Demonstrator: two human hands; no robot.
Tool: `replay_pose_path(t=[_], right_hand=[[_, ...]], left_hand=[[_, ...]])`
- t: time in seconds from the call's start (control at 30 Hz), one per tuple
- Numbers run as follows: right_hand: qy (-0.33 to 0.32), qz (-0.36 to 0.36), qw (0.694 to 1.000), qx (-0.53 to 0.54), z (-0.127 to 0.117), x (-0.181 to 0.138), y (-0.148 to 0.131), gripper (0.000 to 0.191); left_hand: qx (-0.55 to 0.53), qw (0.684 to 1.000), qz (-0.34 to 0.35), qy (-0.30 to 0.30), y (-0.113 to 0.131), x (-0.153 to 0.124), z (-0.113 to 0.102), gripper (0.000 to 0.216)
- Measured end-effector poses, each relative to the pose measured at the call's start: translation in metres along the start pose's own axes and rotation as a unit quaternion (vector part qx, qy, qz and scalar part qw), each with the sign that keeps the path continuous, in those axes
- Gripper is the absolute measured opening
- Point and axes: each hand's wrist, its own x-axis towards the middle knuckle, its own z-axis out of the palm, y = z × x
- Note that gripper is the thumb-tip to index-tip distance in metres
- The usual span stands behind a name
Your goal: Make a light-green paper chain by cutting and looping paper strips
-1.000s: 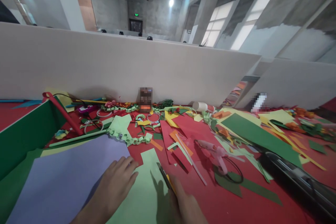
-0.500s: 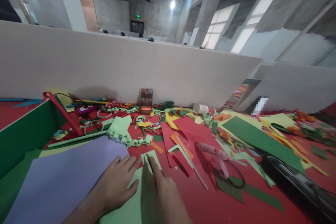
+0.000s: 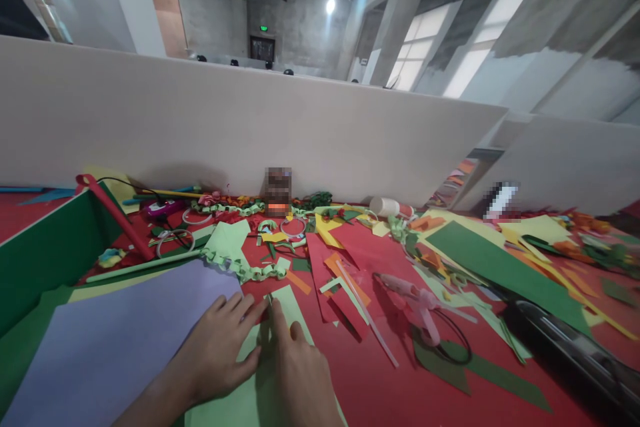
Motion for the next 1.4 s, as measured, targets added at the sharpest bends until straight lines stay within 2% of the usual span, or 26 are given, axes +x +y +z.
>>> replay_pose_path(t=[0.2, 0.43, 0.67, 0.87, 1.03, 1.23, 1.4], right_hand=[[0.026, -0.012, 0.999, -0.019, 0.011, -0.001, 0.001, 0.077], [-0.012, -0.015, 0.999, -0.051, 0.000, 0.000, -0.005, 0.075], [0.011, -0.016, 0.999, -0.051, 0.006, -0.002, -0.004, 0.071], [-0.024, -0.014, 0.996, -0.087, 0.000, -0.002, -0.007, 0.071], [-0.018, -0.012, 0.999, -0.049, -0.002, -0.002, -0.005, 0.071], [-0.048, 0.014, 0.998, -0.037, -0.004, 0.000, -0.007, 0.047], [-0.051, 0.028, 0.997, -0.049, -0.008, 0.002, -0.012, 0.041]], left_hand=[[0.006, 1.000, 0.000, 0.017, -0.002, -0.002, 0.006, 0.059], [0.001, 1.000, -0.006, 0.009, 0.000, -0.001, 0.003, 0.057], [-0.001, 1.000, -0.016, 0.018, 0.000, 0.001, 0.002, 0.053], [0.004, 1.000, -0.021, 0.019, 0.002, 0.003, -0.003, 0.048], [0.007, 1.000, -0.020, 0.022, 0.002, 0.003, -0.001, 0.046], [0.006, 1.000, -0.014, 0.022, -0.001, 0.002, 0.004, 0.046], [0.003, 1.000, -0.014, 0.022, -0.002, 0.002, 0.007, 0.046]])
